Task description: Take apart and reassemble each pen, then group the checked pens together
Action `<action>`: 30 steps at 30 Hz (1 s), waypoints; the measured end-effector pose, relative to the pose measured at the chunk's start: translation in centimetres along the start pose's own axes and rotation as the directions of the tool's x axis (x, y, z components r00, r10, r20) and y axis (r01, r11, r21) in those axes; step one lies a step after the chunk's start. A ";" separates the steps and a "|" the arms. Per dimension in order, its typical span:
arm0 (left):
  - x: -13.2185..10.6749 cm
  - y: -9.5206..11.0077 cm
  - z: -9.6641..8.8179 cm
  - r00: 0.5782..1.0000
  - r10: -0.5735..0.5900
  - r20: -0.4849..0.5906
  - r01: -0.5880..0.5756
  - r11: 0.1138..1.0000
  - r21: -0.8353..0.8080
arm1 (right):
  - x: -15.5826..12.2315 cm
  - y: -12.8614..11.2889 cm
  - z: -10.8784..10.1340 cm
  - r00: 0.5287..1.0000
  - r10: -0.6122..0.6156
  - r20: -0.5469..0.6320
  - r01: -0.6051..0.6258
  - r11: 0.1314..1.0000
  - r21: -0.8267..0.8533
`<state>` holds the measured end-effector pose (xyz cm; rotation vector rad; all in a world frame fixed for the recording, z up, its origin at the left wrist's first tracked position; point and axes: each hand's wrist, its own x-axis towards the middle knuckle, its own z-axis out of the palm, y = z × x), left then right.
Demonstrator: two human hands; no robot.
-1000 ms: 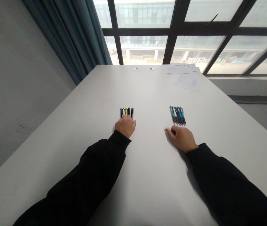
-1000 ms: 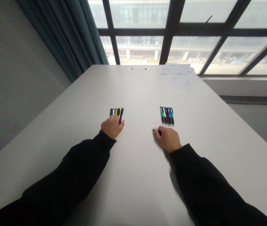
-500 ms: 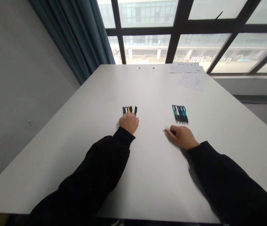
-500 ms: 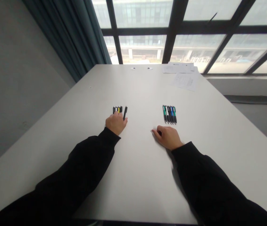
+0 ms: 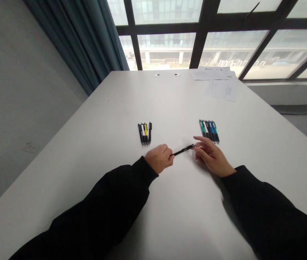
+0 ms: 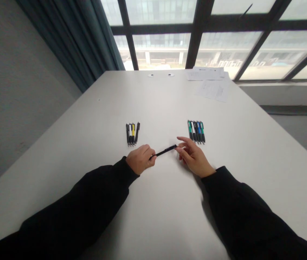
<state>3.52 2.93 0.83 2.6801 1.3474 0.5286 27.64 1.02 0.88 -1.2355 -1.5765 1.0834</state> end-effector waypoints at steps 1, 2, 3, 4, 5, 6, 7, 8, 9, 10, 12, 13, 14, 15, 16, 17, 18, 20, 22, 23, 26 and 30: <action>-0.2 0.2 0.1 1.000 0.025 0.003 -0.025 0.998 -0.049 | 0.0 -0.1 0.0 1.000 0.011 0.015 -0.012 0.998 0.056; -0.3 0.4 0.2 0.999 0.032 0.009 -0.031 0.995 -0.094 | -0.1 -0.1 0.1 0.999 0.021 0.027 -0.023 0.996 0.091; -0.4 0.4 0.2 1.000 0.021 0.020 -0.018 0.991 -0.136 | -0.1 -0.1 0.0 0.999 0.029 0.031 -0.032 0.993 0.116; -0.4 0.4 0.2 0.999 -0.004 0.037 0.011 0.984 -0.179 | -0.2 -0.1 0.0 0.999 0.036 0.029 -0.040 0.990 0.138; -0.4 0.3 0.2 0.998 -0.040 0.054 0.051 0.972 -0.229 | -0.2 0.0 0.0 0.999 0.042 0.026 -0.046 0.986 0.161; -0.5 0.0 0.2 0.994 -0.083 0.070 0.100 0.952 -0.290 | -0.2 0.1 -0.1 0.999 0.048 0.024 -0.052 0.982 0.184; -0.6 -0.3 0.1 0.989 -0.126 0.084 0.148 0.921 -0.361 | -0.2 0.3 -0.2 0.998 0.058 0.025 -0.062 0.976 0.207; -0.7 -0.6 0.1 0.982 -0.167 0.093 0.190 0.880 -0.435 | -0.1 0.4 -0.3 0.997 0.070 0.023 -0.074 0.971 0.229; -0.8 -1.0 0.1 0.975 -0.198 0.101 0.221 0.829 -0.514 | -0.1 0.6 -0.3 0.996 0.086 0.019 -0.088 0.965 0.248; -0.8 -1.4 0.1 0.970 -0.218 0.104 0.237 0.775 -0.586 | -0.1 0.8 -0.4 0.995 0.102 0.010 -0.101 0.960 0.262; -0.9 -2.0 0.2 0.962 -0.248 0.113 0.250 0.640 -0.727 | 0.0 1.1 -0.7 0.992 0.129 -0.014 -0.120 0.952 0.281; -0.9 -2.2 0.3 0.958 -0.260 0.124 0.253 0.554 -0.793 | 0.1 1.2 -0.8 0.990 0.138 -0.024 -0.125 0.948 0.292; -0.8 -2.4 0.4 0.953 -0.270 0.138 0.255 0.469 -0.846 | 0.1 1.3 -0.9 0.989 0.144 -0.032 -0.127 0.943 0.307; -0.8 -2.4 0.4 0.948 -0.278 0.153 0.257 0.391 -0.884 | 0.1 1.4 -1.0 0.988 0.149 -0.034 -0.129 0.937 0.325; -0.7 -2.5 0.4 0.943 -0.290 0.164 0.260 0.332 -0.907 | 0.1 1.5 -1.0 0.988 0.153 -0.033 -0.132 0.929 0.345; -0.6 -2.4 0.4 0.938 -0.301 0.173 0.264 0.296 -0.918 | 0.1 1.5 -1.0 0.987 0.158 -0.027 -0.138 0.923 0.359; -0.5 -2.4 0.3 0.932 -0.316 0.175 0.268 0.279 -0.922 | 0.1 1.4 -1.1 0.986 0.164 -0.019 -0.146 0.918 0.368; -0.4 -2.2 0.1 0.921 -0.349 0.175 0.278 0.273 -0.921 | 0.1 1.3 -1.0 0.984 0.177 -0.005 -0.162 0.914 0.373; -0.3 -2.1 -0.1 0.910 -0.379 0.168 0.285 0.277 -0.918 | 0.2 1.1 -0.9 0.983 0.182 -0.010 -0.165 0.912 0.374; -0.3 -2.1 -0.2 0.905 -0.394 0.163 0.286 0.278 -0.917 | 0.2 1.0 -0.9 0.983 0.182 -0.019 -0.162 0.913 0.375; -0.3 -2.2 -0.2 0.895 -0.424 0.139 0.275 0.278 -0.920 | 0.2 1.0 -0.7 0.983 0.183 -0.032 -0.159 0.916 0.367; -0.4 -2.5 0.3 0.898 -0.420 0.132 0.264 0.274 -0.925 | 0.2 1.0 -0.6 0.981 0.189 -0.046 -0.160 0.918 0.362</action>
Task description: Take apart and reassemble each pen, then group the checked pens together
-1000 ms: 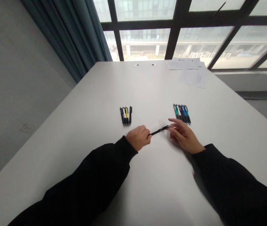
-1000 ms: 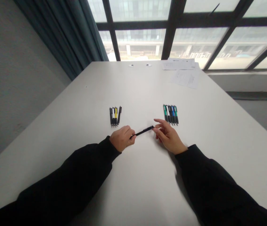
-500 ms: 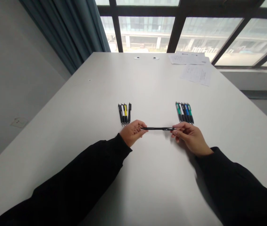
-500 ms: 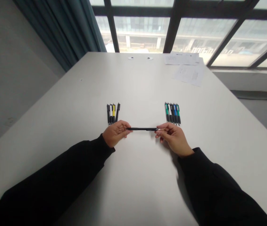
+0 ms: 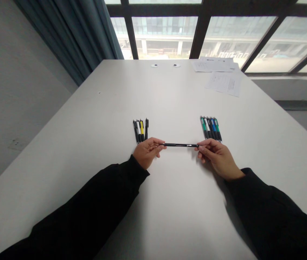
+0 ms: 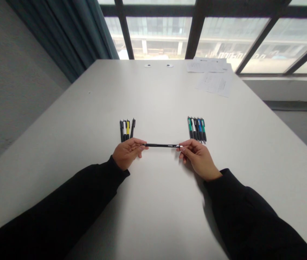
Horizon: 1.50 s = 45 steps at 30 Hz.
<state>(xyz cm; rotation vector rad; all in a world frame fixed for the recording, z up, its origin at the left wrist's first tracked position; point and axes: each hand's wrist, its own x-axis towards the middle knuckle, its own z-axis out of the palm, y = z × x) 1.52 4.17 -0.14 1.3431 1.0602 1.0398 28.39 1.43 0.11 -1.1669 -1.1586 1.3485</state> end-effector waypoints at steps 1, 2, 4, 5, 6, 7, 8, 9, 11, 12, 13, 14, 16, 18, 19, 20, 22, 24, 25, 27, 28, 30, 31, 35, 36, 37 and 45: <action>0.0 -0.2 -0.1 1.000 0.001 0.005 -0.001 1.000 0.003 | 0.0 0.0 0.0 1.000 -0.003 -0.004 0.003 1.000 0.003; 0.0 -0.3 -0.1 1.000 0.002 0.008 -0.002 1.000 0.008 | 0.0 0.0 0.0 1.000 -0.006 -0.004 0.006 1.000 0.002; 0.0 -0.4 -0.2 1.000 0.003 0.016 -0.004 1.000 0.027 | 0.0 0.1 -0.1 1.000 -0.002 0.006 0.002 1.000 -0.024; 0.0 -0.4 -0.2 1.000 0.002 0.021 -0.002 0.999 0.041 | 0.0 0.1 -0.1 1.000 0.005 0.011 -0.004 0.999 -0.046; 0.0 -0.3 -0.2 1.000 -0.001 0.026 0.000 0.998 0.057 | 0.0 0.1 -0.2 1.000 0.011 0.013 -0.010 0.998 -0.067; 0.0 -0.2 -0.2 0.999 -0.005 0.031 0.003 0.997 0.075 | 0.0 0.2 -0.2 1.000 0.017 0.012 -0.016 0.996 -0.083; 0.0 -0.1 -0.2 0.999 -0.010 0.034 0.007 0.995 0.096 | 0.0 0.2 -0.3 1.000 0.021 0.010 -0.020 0.995 -0.096; -0.1 0.0 -0.2 0.999 -0.015 0.035 0.010 0.993 0.120 | -0.1 0.2 -0.3 1.000 0.022 0.005 -0.021 0.994 -0.108; -0.1 0.3 -0.3 0.999 -0.017 0.031 0.011 0.986 0.168 | -0.2 0.2 -0.1 1.000 0.018 0.001 -0.017 0.991 -0.136; -0.1 0.4 -0.3 0.999 -0.016 0.029 0.010 0.981 0.192 | -0.2 0.1 0.0 1.000 0.019 0.002 -0.019 0.988 -0.156; -0.2 0.5 -0.3 0.999 -0.016 0.029 0.009 0.977 0.214 | -0.3 0.0 0.1 1.000 0.022 0.005 -0.021 0.984 -0.179; -0.2 0.5 -0.4 0.999 -0.016 0.031 0.009 0.973 0.229 | -0.4 -0.2 0.2 1.000 0.026 0.010 -0.023 0.979 -0.204; -0.2 0.6 -0.4 0.999 -0.021 0.040 0.011 0.970 0.243 | -0.5 -0.5 0.3 0.999 0.035 0.025 -0.027 0.967 -0.253; -0.2 0.5 -0.5 0.998 -0.033 0.047 0.020 0.968 0.252 | -0.6 -0.7 0.3 0.998 0.037 0.043 -0.022 0.953 -0.302; -0.2 0.5 -0.5 0.998 -0.040 0.049 0.026 0.965 0.261 | -0.7 -0.8 0.2 0.998 0.035 0.052 -0.016 0.945 -0.327; -0.2 0.5 -0.5 0.998 -0.045 0.048 0.030 0.962 0.273 | -0.7 -0.8 0.1 0.998 0.033 0.062 -0.009 0.936 -0.353; -0.2 0.4 -0.5 0.998 -0.050 0.046 0.035 0.955 0.296 | -0.7 -0.8 0.0 0.997 0.024 0.074 0.008 0.916 -0.402; -0.2 0.5 -0.6 0.998 -0.046 0.049 0.028 0.951 0.307 | -0.7 -0.7 -0.1 0.997 0.016 0.077 0.020 0.899 -0.438; -0.3 0.5 -0.6 0.998 -0.042 0.051 0.024 0.950 0.312 | -0.7 -0.7 -0.1 0.997 0.015 0.076 0.021 0.893 -0.449; -0.3 0.6 -0.6 0.998 -0.035 0.055 0.015 0.945 0.327 | -0.6 -0.7 -0.1 0.997 0.015 0.074 0.021 0.887 -0.461; -0.3 0.6 -0.6 0.998 -0.034 0.056 0.013 0.942 0.334 | -0.6 -0.8 0.0 0.997 0.015 0.074 0.021 0.884 -0.467; -0.4 0.6 -0.6 0.998 -0.035 0.058 0.013 0.939 0.344 | -0.5 -0.8 0.1 0.997 0.012 0.073 0.025 0.877 -0.480; -0.4 0.6 -0.6 0.998 -0.037 0.059 0.015 0.939 0.344 | -0.5 -0.9 0.1 0.997 0.010 0.074 0.027 0.873 -0.486; -0.4 0.5 -0.6 0.997 -0.044 0.062 0.021 0.940 0.342 | -0.5 -1.1 0.2 0.996 -0.001 0.084 0.044 0.858 -0.511; -0.4 0.5 -0.6 0.997 -0.047 0.065 0.022 0.940 0.339 | -0.5 -1.1 0.2 0.996 -0.003 0.085 0.046 0.857 -0.513; -0.4 0.5 -0.6 0.996 -0.049 0.070 0.023 0.942 0.335 | -0.6 -1.1 0.2 0.996 -0.003 0.086 0.047 0.858 -0.511; -0.1 0.2 -0.8 0.992 -0.034 0.123 -0.004 0.956 0.295 | -0.5 -0.7 0.2 0.998 -0.003 0.061 0.030 0.889 -0.456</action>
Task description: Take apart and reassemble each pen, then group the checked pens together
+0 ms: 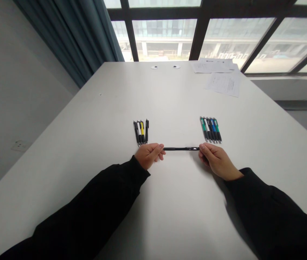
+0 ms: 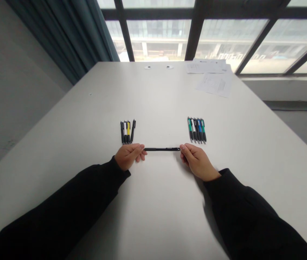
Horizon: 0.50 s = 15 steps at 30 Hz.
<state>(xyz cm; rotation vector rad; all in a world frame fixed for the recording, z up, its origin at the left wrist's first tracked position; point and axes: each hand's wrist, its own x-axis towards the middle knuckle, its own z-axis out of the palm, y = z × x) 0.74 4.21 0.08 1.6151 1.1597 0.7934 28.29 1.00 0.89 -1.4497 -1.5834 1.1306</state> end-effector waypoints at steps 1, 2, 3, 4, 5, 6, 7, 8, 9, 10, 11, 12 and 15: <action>0.0 0.0 -0.1 1.000 0.024 0.021 -0.024 1.000 0.013 | 0.0 0.0 0.0 1.000 0.001 -0.008 -0.001 1.000 0.009; 0.1 0.0 -0.2 0.998 0.042 0.047 -0.043 0.999 0.022 | 0.1 0.1 0.0 1.000 0.003 -0.015 -0.003 1.000 0.018; 0.1 0.1 -0.2 0.996 0.050 0.077 -0.051 0.999 0.015 | 0.1 0.0 0.0 1.000 0.006 -0.020 -0.005 1.000 0.026; 0.1 0.2 -0.3 0.993 0.049 0.108 -0.048 0.999 -0.014 | 0.1 0.0 0.0 1.000 0.007 -0.023 -0.006 0.999 0.033; 0.2 0.2 -0.2 0.988 0.042 0.149 -0.033 0.998 -0.061 | 0.1 -0.1 0.0 1.000 0.007 -0.022 -0.006 0.999 0.043; 0.2 0.4 -0.1 0.980 0.037 0.197 -0.014 0.993 -0.117 | 0.1 -0.2 0.1 1.000 0.005 -0.024 -0.004 0.998 0.055; 0.3 0.5 0.1 0.965 0.034 0.259 0.010 0.986 -0.169 | 0.1 -0.3 0.2 1.000 -0.001 -0.030 0.003 0.998 0.068; 0.3 0.6 0.4 0.942 0.033 0.334 0.039 0.977 -0.208 | 0.1 -0.5 0.3 0.999 -0.014 -0.043 0.018 0.997 0.080; 0.3 0.8 0.8 0.908 0.031 0.418 0.072 0.971 -0.228 | 0.0 -0.6 0.5 0.998 -0.033 -0.062 0.039 0.995 0.088; 0.2 1.0 1.2 0.862 0.028 0.506 0.110 0.965 -0.239 | 0.0 -0.7 0.7 0.995 -0.053 -0.082 0.061 0.994 0.094; 0.2 1.2 1.7 0.811 0.021 0.585 0.153 0.957 -0.245 | -0.1 -0.8 0.9 0.992 -0.071 -0.101 0.081 0.992 0.099; 0.1 1.5 2.1 0.771 0.019 0.636 0.190 0.947 -0.259 | -0.1 -0.9 1.2 0.990 -0.085 -0.112 0.097 0.989 0.109; 0.0 2.3 2.8 0.644 0.030 0.764 0.258 0.932 -0.254 | -0.3 -1.0 1.8 0.994 -0.072 -0.086 0.087 0.979 0.182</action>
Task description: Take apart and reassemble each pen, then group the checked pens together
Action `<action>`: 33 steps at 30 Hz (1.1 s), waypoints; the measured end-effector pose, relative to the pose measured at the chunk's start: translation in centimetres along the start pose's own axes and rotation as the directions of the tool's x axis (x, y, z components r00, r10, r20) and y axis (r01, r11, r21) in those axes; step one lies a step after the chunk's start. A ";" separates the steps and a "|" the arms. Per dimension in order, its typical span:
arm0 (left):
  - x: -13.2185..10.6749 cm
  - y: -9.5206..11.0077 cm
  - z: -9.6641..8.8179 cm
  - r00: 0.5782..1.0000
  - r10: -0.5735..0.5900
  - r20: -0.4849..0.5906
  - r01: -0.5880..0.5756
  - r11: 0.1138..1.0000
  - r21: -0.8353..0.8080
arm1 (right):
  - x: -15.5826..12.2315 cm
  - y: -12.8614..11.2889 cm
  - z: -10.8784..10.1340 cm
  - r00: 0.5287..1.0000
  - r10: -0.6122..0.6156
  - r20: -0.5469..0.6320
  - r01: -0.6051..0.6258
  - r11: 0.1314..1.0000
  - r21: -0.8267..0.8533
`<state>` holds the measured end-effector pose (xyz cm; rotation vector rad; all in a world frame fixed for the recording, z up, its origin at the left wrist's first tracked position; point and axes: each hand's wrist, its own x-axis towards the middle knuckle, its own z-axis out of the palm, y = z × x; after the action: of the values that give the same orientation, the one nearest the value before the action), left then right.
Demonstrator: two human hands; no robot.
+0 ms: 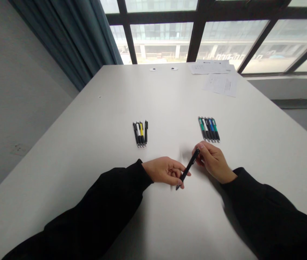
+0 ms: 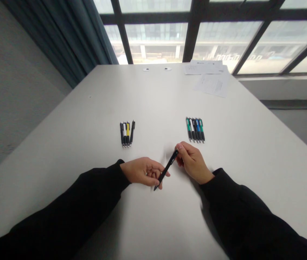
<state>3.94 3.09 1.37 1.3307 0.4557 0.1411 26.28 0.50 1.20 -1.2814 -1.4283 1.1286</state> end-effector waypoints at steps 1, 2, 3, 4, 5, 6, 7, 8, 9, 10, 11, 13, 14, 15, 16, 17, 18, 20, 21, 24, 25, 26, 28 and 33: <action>0.0 0.3 0.1 0.999 -0.018 0.048 0.018 1.000 -0.003 | 0.0 0.0 0.1 1.000 0.018 0.018 -0.018 1.000 0.025; -0.1 0.5 0.1 0.996 -0.032 0.083 0.032 0.999 -0.001 | 0.0 0.1 0.2 0.999 0.037 0.036 -0.039 0.998 0.043; -0.2 0.8 0.0 0.994 -0.039 0.106 0.039 0.999 0.000 | 0.0 0.2 0.2 0.997 0.055 0.049 -0.057 0.997 0.054; -0.4 1.0 -0.1 0.992 -0.040 0.118 0.041 0.999 -0.003 | 0.0 0.3 0.2 0.996 0.068 0.056 -0.072 0.995 0.062; -0.4 1.1 -0.2 0.992 -0.036 0.121 0.038 0.999 -0.014 | 0.0 0.4 0.1 0.995 0.076 0.064 -0.080 0.994 0.070; -0.5 1.1 -0.3 0.993 -0.026 0.117 0.031 0.999 -0.038 | 0.0 0.4 0.0 0.994 0.080 0.075 -0.086 0.993 0.079; -0.5 1.1 -0.4 0.994 -0.014 0.104 0.021 0.997 -0.071 | 0.0 0.5 -0.1 0.993 0.082 0.090 -0.090 0.992 0.089; -0.4 0.9 -0.5 0.997 0.003 0.077 0.006 0.994 -0.111 | -0.1 0.5 -0.2 0.991 0.080 0.110 -0.090 0.992 0.089; -0.3 0.8 -0.5 0.999 0.023 0.030 -0.018 0.989 -0.147 | -0.1 0.5 -0.3 0.988 0.072 0.139 -0.082 0.994 0.072; -0.1 0.6 -0.5 0.998 0.045 -0.040 -0.051 0.984 -0.173 | -0.3 0.4 -0.4 0.982 0.060 0.179 -0.067 0.997 0.034; 0.0 0.4 -0.5 0.989 0.071 -0.129 -0.094 0.979 -0.181 | -0.4 0.3 -0.4 0.974 0.045 0.224 -0.043 0.999 -0.015; 0.4 0.1 -0.4 0.942 0.128 -0.310 -0.179 0.973 -0.143 | -0.7 -0.1 -0.2 0.950 0.022 0.312 0.012 0.994 -0.107; 0.5 0.0 -0.4 0.914 0.157 -0.375 -0.212 0.971 -0.110 | -0.9 -0.4 0.0 0.938 0.019 0.345 0.028 0.991 -0.131; 0.6 -0.1 -0.3 0.890 0.187 -0.415 -0.238 0.969 -0.073 | -1.0 -0.7 0.2 0.930 0.026 0.366 0.026 0.990 -0.135; 0.7 -0.2 -0.3 0.871 0.222 -0.438 -0.261 0.965 -0.030 | -1.1 -0.9 0.4 0.924 0.037 0.380 0.012 0.992 -0.128; 0.7 -0.3 -0.3 0.854 0.263 -0.449 -0.281 0.959 0.026 | -1.2 -1.1 0.6 0.920 0.051 0.388 -0.008 0.994 -0.113; 0.7 -0.4 -0.2 0.833 0.307 -0.460 -0.296 0.950 0.098 | -1.3 -1.2 0.8 0.918 0.067 0.391 -0.031 0.995 -0.098; 0.6 -0.5 -0.1 0.785 0.390 -0.480 -0.293 0.918 0.266 | -1.4 -1.3 0.9 0.918 0.098 0.383 -0.077 0.995 -0.069; 0.5 -0.4 0.1 0.766 0.423 -0.484 -0.276 0.897 0.346 | -1.4 -1.3 1.0 0.920 0.112 0.374 -0.097 0.994 -0.059; 0.1 -0.1 0.7 0.735 0.484 -0.475 -0.223 0.834 0.505 | -1.4 -1.1 1.1 0.920 0.148 0.364 -0.154 0.988 -0.012; 0.0 0.0 1.0 0.721 0.507 -0.472 -0.214 0.811 0.545 | -1.4 -1.0 1.1 0.914 0.161 0.372 -0.184 0.983 0.028; -0.1 0.1 1.2 0.704 0.534 -0.469 -0.206 0.785 0.584 | -1.5 -1.0 1.3 0.906 0.174 0.385 -0.223 0.971 0.085; -0.2 0.3 1.6 0.670 0.583 -0.460 -0.181 0.729 0.660 | -1.5 -0.9 1.7 0.878 0.216 0.427 -0.331 0.918 0.217; -0.4 0.1 1.7 0.735 0.575 -0.358 -0.101 0.616 0.781 | -1.8 -0.3 2.6 0.825 0.269 0.496 -0.462 0.828 0.319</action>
<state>4.28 1.43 1.88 2.1880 0.8152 0.8140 23.79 -1.45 0.96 -1.0494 -1.1429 1.9817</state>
